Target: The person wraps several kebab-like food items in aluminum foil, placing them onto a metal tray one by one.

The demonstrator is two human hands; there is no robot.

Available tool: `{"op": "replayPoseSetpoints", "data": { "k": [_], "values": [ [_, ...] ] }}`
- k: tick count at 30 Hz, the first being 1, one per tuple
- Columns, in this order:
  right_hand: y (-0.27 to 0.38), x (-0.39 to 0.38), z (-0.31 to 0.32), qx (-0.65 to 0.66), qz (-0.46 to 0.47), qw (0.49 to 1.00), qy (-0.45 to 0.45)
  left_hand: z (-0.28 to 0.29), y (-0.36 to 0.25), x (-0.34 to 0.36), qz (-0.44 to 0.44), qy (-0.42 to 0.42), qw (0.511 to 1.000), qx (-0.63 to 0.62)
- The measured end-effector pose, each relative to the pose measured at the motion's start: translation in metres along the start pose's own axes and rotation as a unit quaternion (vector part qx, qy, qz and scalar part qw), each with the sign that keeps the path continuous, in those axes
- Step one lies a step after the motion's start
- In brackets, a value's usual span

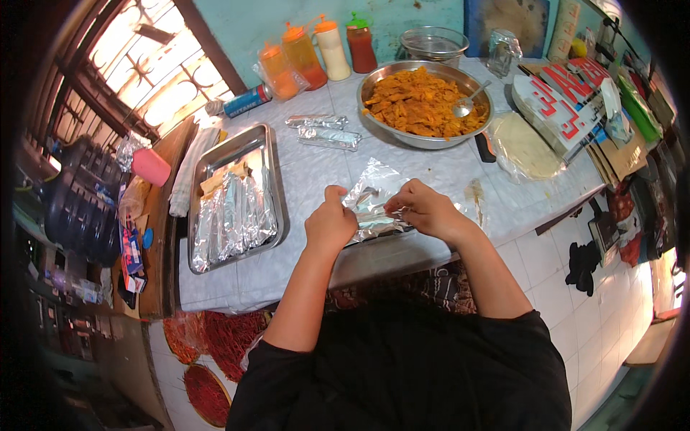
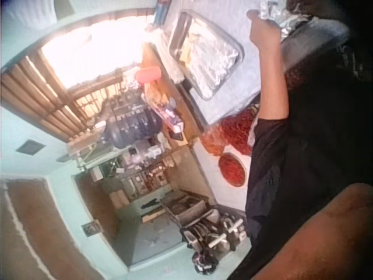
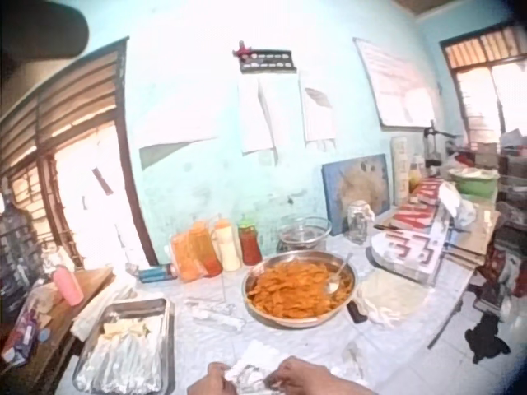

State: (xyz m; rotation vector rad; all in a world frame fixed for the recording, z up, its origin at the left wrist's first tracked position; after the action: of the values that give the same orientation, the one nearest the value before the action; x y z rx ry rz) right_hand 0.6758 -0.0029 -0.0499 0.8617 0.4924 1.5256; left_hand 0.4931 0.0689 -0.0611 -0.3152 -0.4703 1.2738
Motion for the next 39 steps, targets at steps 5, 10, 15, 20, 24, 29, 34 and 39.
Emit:
{"op": "replayPoseSetpoints", "data": {
  "k": [5,10,15,20,24,29,34,39],
  "values": [
    [-0.014,0.008,-0.012,-0.074,0.067,0.995,0.027,0.015,-0.017,-0.016,-0.186,-0.147,0.968,-0.078],
    [-0.021,0.005,-0.011,-0.116,0.107,0.986,-0.044,0.001,-0.057,-0.038,-0.322,-0.02,0.945,-0.047],
    [-0.035,0.015,-0.037,-0.143,0.258,0.953,-0.064,-0.002,-0.052,-0.034,-0.403,-0.08,0.912,0.002],
    [-0.01,0.028,-0.035,-0.106,0.063,0.992,0.041,-0.008,-0.065,-0.051,-0.279,-0.026,0.957,-0.073],
    [-0.037,0.016,-0.017,-0.073,0.022,0.997,0.006,-0.025,-0.073,-0.052,-0.335,-0.071,0.94,0.001],
    [-0.04,-0.04,0.019,-0.006,0.025,0.984,-0.177,-0.024,-0.075,-0.056,-0.349,-0.077,0.934,-0.001],
    [-0.025,-0.054,0.016,-0.125,0.166,0.936,-0.284,-0.018,-0.074,-0.056,-0.352,-0.064,0.934,-0.009],
    [-0.027,-0.05,0.013,-0.238,0.032,0.926,-0.29,-0.022,-0.057,-0.059,-0.355,-0.108,0.928,0.015]
  ]
}}
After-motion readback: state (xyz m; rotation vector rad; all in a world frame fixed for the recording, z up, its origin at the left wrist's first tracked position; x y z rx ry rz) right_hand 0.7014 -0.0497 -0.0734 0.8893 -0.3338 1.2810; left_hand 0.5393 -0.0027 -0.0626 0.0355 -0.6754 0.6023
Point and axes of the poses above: each hand's wrist, its own x-axis towards the middle knuckle, its own z-axis out of the back of the hand, y = z × x, the point moved 6 cm from there along x, towards the middle knuckle, and after that the axes turned 10 degrees about -y, right-handed, at the moved point
